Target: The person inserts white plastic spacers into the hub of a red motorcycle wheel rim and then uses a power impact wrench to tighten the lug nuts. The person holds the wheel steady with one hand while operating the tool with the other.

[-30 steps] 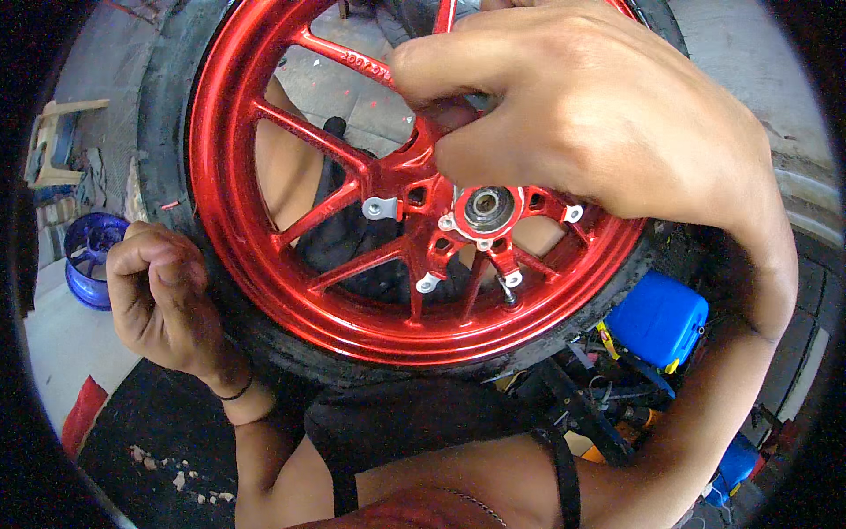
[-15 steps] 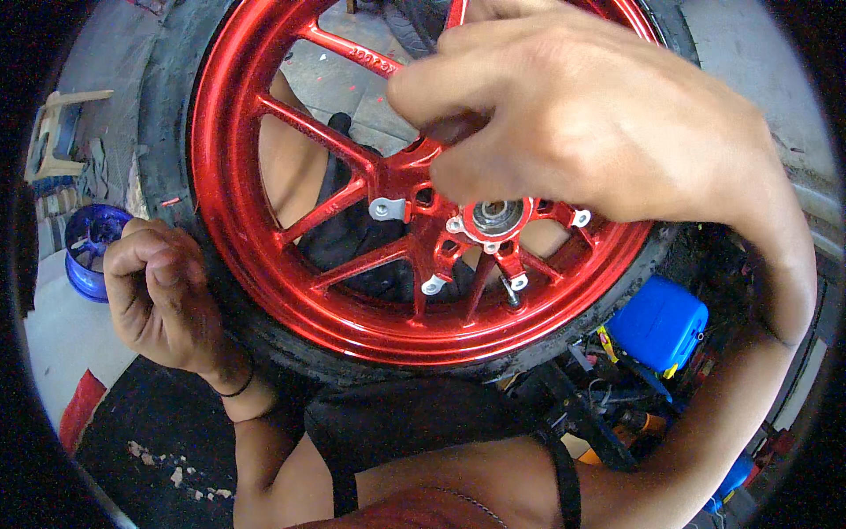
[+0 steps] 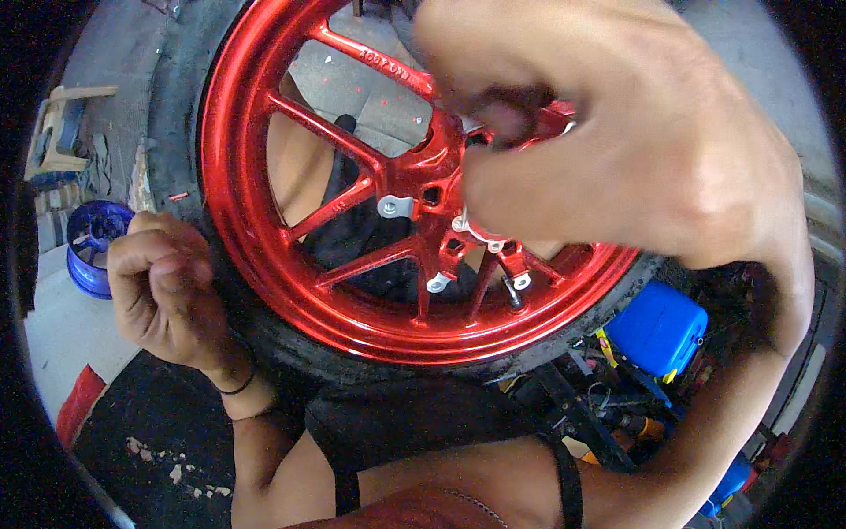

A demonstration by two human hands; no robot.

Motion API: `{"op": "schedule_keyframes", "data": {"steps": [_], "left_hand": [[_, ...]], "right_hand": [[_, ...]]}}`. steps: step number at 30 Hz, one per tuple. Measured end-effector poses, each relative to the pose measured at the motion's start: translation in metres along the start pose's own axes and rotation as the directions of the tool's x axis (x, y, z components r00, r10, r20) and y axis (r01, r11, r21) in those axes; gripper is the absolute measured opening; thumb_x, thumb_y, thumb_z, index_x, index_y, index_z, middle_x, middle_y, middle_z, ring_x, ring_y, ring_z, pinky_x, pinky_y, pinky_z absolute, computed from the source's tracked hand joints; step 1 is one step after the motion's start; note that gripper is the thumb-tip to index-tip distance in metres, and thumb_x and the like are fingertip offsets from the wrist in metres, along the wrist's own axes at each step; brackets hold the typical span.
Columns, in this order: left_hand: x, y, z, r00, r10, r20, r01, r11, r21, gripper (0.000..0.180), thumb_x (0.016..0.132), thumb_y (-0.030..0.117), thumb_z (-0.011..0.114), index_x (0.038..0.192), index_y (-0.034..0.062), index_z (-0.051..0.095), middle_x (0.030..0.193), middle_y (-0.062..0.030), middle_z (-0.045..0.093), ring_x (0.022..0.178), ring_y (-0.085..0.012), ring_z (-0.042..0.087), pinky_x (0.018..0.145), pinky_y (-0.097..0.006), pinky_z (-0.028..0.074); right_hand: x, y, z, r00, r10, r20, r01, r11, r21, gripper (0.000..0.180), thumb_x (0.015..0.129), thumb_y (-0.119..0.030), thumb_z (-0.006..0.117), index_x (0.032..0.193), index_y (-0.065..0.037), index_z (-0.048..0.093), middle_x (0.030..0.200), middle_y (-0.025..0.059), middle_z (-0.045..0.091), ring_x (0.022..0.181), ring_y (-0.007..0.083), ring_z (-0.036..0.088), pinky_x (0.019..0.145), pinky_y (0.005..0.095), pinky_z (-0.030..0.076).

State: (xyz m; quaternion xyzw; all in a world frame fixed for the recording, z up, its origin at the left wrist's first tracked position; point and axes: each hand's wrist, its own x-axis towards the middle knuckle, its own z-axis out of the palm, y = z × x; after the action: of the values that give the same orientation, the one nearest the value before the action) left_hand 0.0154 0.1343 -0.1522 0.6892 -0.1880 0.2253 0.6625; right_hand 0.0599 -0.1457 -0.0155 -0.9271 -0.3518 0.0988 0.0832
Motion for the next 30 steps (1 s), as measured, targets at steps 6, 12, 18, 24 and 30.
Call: {"op": "schedule_keyframes", "data": {"steps": [6,12,18,24,30], "left_hand": [[0.020,0.038,0.040,0.889,-0.035,0.456,-0.087,0.966,0.243,0.024,0.068,0.005,0.083,0.087,-0.0001,0.068,0.086,-0.0102,0.068,0.071,-0.0197,0.062,0.061,-0.028,0.047],[0.017,0.038,0.090,0.775,0.044,0.631,-0.379,0.831,0.408,0.025,0.074,0.018,0.079,0.090,0.0030,0.066,0.079,-0.0089,0.058,0.070,-0.0262,0.060,0.060,-0.036,0.049],[0.019,0.046,0.110,0.704,0.043,0.709,-0.557,0.652,0.514,0.018,0.079,0.016,0.074,0.082,0.0053,0.059,0.077,-0.0097,0.056,0.069,-0.0275,0.060,0.059,-0.040,0.049],[0.022,0.044,0.111,0.706,0.088,0.703,-0.556,0.683,0.473,0.014,0.081,0.006,0.073,0.084,0.0021,0.059,0.075,-0.0122,0.057,0.065,-0.0276,0.059,0.060,-0.037,0.048],[0.059,0.038,0.063,0.901,-0.040,0.432,-0.174,0.880,0.443,0.011,0.096,0.007,0.062,0.097,-0.0034,0.065,0.088,-0.0047,0.065,0.076,-0.0097,0.057,0.069,-0.024,0.047]], "right_hand": [[-0.028,-0.018,-0.018,0.981,-0.051,-0.186,0.022,0.988,-0.155,0.025,0.064,-0.012,0.071,0.086,-0.004,0.063,0.082,0.0091,0.056,0.077,0.0232,0.055,0.071,0.0316,0.044],[-0.114,-0.019,0.008,0.788,0.098,-0.608,-0.162,0.985,-0.052,0.025,0.071,0.001,0.066,0.095,0.004,0.063,0.092,0.0163,0.062,0.075,0.0248,0.059,0.067,0.0306,0.047],[-0.240,-0.029,0.077,0.255,0.469,-0.846,-0.259,0.876,0.408,0.019,0.092,0.003,0.056,0.109,0.007,0.061,0.105,0.0180,0.062,0.073,0.0160,0.056,0.059,0.0239,0.046],[-0.285,-0.030,0.236,-0.362,0.866,-0.344,-0.212,0.283,0.935,0.020,0.095,-0.015,0.062,0.112,-0.006,0.063,0.082,-0.0041,0.056,0.062,0.0018,0.044,0.052,0.0193,0.036],[-0.318,0.008,0.452,-0.485,0.874,0.023,-0.211,-0.143,0.967,0.020,0.089,-0.011,0.061,0.107,-0.002,0.060,0.085,0.0098,0.064,0.059,0.0173,0.064,0.049,0.0317,0.051]]}}
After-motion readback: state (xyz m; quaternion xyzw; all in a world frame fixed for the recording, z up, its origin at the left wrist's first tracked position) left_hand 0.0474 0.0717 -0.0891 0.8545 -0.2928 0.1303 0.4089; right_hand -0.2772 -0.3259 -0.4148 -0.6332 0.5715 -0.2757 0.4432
